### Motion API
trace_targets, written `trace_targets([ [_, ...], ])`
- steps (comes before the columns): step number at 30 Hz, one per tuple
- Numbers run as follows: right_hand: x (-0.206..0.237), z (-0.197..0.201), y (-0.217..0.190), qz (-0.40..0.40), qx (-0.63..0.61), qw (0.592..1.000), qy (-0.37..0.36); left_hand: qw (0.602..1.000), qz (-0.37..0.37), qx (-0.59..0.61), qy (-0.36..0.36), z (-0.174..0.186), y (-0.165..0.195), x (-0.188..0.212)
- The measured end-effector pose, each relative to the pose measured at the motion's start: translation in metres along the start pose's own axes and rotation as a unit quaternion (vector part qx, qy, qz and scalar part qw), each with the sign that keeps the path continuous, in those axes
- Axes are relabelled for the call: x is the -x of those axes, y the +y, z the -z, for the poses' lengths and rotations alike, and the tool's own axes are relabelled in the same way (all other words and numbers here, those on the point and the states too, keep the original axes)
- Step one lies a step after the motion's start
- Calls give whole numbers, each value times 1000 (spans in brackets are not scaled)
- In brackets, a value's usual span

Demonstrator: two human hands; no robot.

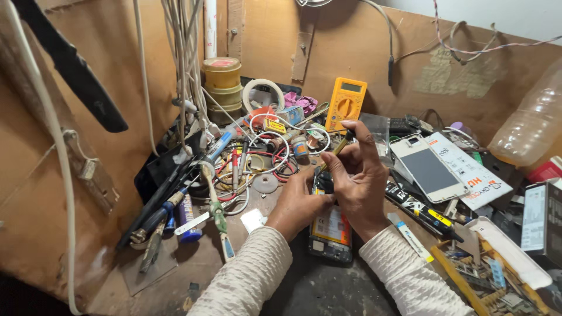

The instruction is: The person uses a small screwdriver to remove screws from the back of a disassembled smartphone. They hold the phone steady with the left hand while turning the screwdriver with the right hand, then place the removed screw on the workbench.

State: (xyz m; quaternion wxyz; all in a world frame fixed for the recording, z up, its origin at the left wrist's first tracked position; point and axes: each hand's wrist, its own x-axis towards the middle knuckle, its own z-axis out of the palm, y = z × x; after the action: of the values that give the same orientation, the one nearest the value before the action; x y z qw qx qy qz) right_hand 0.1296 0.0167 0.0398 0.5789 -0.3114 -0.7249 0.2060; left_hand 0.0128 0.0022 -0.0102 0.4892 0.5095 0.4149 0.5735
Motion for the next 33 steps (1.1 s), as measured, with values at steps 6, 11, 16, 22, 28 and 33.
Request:
trace_targets([
  [6, 0, 2, 3, 14, -58, 997, -46, 1000, -1, 1, 1, 1, -3, 1],
  [11, -1, 2, 8, 5, -81, 995, -63, 999, 2, 34, -7, 0, -7, -2],
  [16, -1, 1, 10, 25, -73, 995, -59, 999, 19, -25, 6, 1, -7, -4],
  [22, -3, 2, 9, 12, -44, 998, -36, 1000, -19, 22, -2, 3, -3, -3],
  [28, -1, -4, 10, 9, -19, 1000, -23, 999, 5, -37, 9, 2, 5, 4],
  [33, 1, -1, 10, 42, -76, 995, -52, 999, -18, -35, 9, 2, 10, 7],
])
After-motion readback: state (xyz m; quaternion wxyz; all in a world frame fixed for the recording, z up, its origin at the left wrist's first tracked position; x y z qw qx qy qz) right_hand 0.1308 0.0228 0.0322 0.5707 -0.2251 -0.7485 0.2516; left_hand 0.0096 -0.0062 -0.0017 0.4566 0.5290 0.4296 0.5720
